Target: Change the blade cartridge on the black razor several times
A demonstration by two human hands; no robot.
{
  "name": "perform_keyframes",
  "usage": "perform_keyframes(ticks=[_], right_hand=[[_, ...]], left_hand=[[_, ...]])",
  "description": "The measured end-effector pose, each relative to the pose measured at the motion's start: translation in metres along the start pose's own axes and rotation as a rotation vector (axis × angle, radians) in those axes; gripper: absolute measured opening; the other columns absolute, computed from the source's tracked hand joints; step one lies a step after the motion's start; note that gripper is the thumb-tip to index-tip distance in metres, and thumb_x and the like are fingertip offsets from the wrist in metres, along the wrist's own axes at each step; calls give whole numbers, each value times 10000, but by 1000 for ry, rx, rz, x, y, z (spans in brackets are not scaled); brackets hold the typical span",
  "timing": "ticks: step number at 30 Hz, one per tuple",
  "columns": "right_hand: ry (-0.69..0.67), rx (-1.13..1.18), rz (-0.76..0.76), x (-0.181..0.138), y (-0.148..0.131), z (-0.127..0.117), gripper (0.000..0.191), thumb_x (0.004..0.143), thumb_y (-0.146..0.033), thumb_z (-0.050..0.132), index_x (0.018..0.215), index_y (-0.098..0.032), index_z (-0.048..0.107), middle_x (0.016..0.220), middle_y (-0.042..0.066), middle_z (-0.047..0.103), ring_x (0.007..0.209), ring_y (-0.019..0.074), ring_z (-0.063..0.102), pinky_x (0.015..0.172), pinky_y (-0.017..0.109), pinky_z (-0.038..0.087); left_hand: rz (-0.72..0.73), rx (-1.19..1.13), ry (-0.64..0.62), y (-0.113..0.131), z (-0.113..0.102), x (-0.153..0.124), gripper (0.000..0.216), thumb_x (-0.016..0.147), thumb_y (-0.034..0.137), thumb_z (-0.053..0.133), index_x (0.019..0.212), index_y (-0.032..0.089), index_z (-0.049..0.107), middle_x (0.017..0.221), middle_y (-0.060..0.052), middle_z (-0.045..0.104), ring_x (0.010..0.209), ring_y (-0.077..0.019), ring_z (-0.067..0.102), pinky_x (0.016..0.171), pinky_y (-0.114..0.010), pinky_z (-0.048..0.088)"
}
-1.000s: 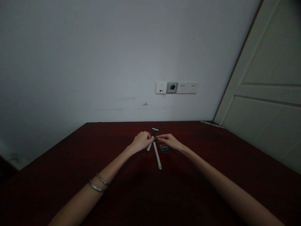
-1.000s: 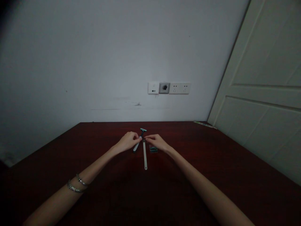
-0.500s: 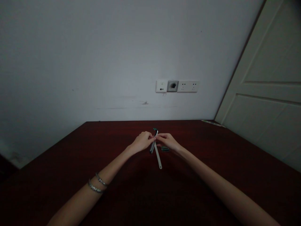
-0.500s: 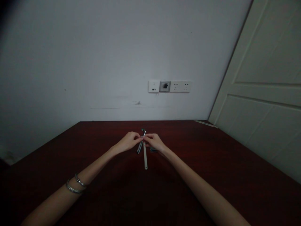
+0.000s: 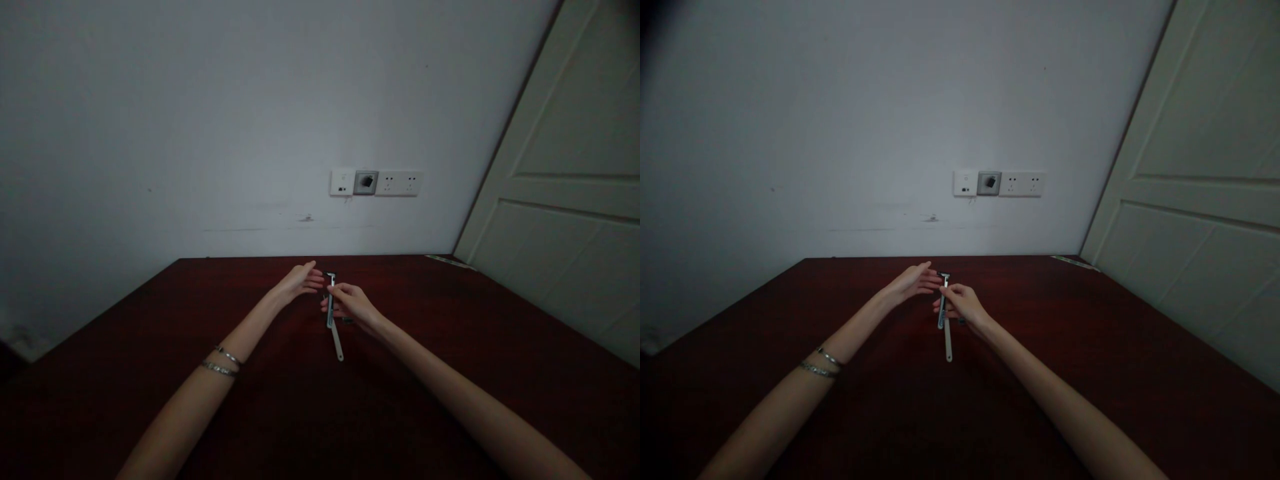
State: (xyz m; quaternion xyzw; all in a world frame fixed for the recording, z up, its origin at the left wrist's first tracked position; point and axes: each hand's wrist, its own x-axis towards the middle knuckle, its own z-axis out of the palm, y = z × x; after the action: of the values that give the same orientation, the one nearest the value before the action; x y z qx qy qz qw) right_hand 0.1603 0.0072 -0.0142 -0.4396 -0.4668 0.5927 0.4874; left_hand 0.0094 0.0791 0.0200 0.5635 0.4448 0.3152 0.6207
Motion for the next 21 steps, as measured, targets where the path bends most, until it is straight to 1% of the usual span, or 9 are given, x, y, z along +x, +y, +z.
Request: perform_keyframes(ticks=[2, 4, 7, 10, 13, 17, 21], right_hand=[[12, 3, 13, -5, -2, 5, 212, 790, -359, 596, 829, -170, 508, 663, 31, 670, 578, 134, 656, 498, 210, 503], [20, 20, 19, -9, -2, 10, 206, 796, -357, 589, 828, -173, 503, 655, 21, 659, 571, 132, 652, 502, 216, 507], [30, 63, 40, -12, 1, 15, 193, 802, -346, 579, 821, -175, 492, 627, 4, 635, 551, 132, 642, 525, 251, 525], [35, 100, 59, -11, 7, 19, 195, 797, -352, 578, 798, -181, 485, 606, -13, 608, 521, 123, 622, 530, 269, 528], [79, 124, 16, -9, 13, 22, 236, 761, -386, 608, 763, -184, 487, 585, -26, 582, 469, 96, 575, 480, 231, 497], [133, 167, -80, -10, 18, 27, 316, 700, -453, 638, 718, -181, 477, 539, -36, 549, 388, 60, 463, 371, 176, 374], [99, 213, -33, -14, 19, 32, 359, 696, -513, 602, 721, -183, 463, 486, -37, 530, 363, 60, 399, 357, 178, 300]], left_hand=[[-51, -210, -75, -6, 0, 5, 447, 897, 444, 302, 936, 81, 559, 1032, -175, 637, 764, -152, 636, 724, -274, 503], [-87, -361, -145, -11, 1, 9, 475, 902, 437, 260, 943, 65, 554, 1026, -192, 632, 811, -172, 637, 759, -292, 499], [-110, -494, -214, -17, 3, 12, 510, 900, 429, 223, 988, 37, 536, 1038, -217, 617, 932, -212, 618, 802, -316, 489], [-89, -576, -249, -20, 5, 13, 532, 890, 437, 218, 1052, 18, 504, 1070, -229, 597, 1013, -235, 588, 861, -339, 468], [-62, -602, -253, -22, 8, 14, 561, 883, 452, 200, 1092, 12, 480, 1108, -234, 573, 1042, -248, 572, 882, -361, 458], [-65, -599, -199, -23, 12, 14, 571, 883, 452, 187, 1131, 15, 459, 1142, -240, 549, 1056, -256, 561, 860, -376, 472], [-103, -745, -182, -26, 18, 14, 574, 881, 448, 219, 1185, 4, 417, 1131, -247, 552, 1046, -277, 563, 825, -390, 486]])
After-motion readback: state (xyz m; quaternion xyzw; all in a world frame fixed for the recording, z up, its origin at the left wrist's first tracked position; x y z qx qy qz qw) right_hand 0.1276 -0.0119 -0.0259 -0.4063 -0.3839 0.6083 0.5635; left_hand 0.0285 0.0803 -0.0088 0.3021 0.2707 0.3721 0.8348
